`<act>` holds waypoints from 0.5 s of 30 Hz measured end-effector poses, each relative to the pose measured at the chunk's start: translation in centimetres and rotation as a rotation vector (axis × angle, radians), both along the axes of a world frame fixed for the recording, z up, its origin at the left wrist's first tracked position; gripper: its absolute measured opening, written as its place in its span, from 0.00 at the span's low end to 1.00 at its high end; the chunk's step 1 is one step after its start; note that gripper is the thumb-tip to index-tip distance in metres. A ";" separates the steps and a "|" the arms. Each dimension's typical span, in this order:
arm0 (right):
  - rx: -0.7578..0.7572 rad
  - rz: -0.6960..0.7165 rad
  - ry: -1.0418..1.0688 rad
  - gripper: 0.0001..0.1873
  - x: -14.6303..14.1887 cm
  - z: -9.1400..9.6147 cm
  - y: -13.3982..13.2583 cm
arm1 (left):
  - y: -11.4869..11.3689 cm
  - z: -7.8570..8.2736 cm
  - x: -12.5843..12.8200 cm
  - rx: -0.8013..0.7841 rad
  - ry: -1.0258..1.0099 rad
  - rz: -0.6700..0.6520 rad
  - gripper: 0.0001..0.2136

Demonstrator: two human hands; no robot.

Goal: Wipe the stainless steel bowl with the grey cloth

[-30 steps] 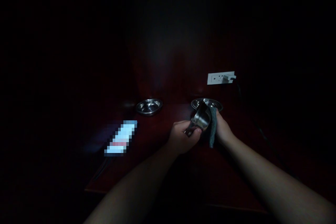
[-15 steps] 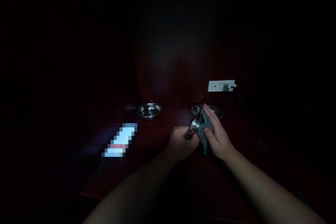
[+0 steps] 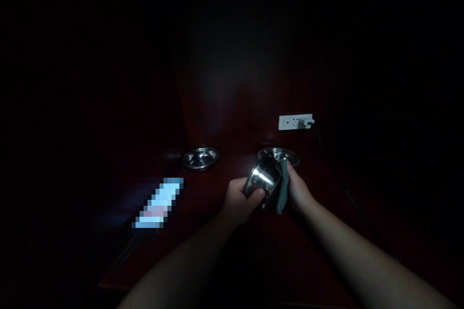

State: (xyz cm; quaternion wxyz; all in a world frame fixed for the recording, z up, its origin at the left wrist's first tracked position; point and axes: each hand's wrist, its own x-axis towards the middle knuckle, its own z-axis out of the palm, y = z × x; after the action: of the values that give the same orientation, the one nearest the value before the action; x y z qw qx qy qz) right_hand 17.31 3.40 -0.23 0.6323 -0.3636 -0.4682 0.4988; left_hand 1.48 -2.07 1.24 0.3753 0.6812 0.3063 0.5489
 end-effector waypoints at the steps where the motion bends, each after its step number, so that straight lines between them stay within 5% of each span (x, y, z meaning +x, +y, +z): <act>1: -0.061 0.047 0.058 0.26 -0.1 0.0 0.0 | 0.2 0.0 -0.1 -0.032 -0.065 -0.006 0.13; 7: -0.064 -0.169 0.082 0.22 0.2 0.2 0.3 | 1.0 -0.1 -0.3 -0.068 -0.113 0.039 0.15; 15: 0.301 -0.282 -0.240 0.19 1.9 1.4 -0.1 | 1.7 -0.1 -0.7 -0.072 0.019 -0.126 0.12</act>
State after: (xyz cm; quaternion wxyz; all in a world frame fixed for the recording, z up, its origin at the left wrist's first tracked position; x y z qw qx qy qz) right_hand 19.21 3.31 1.14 0.6826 -0.3835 -0.5538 0.2833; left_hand 0.81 -0.42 1.16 0.4304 0.6904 0.2860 0.5063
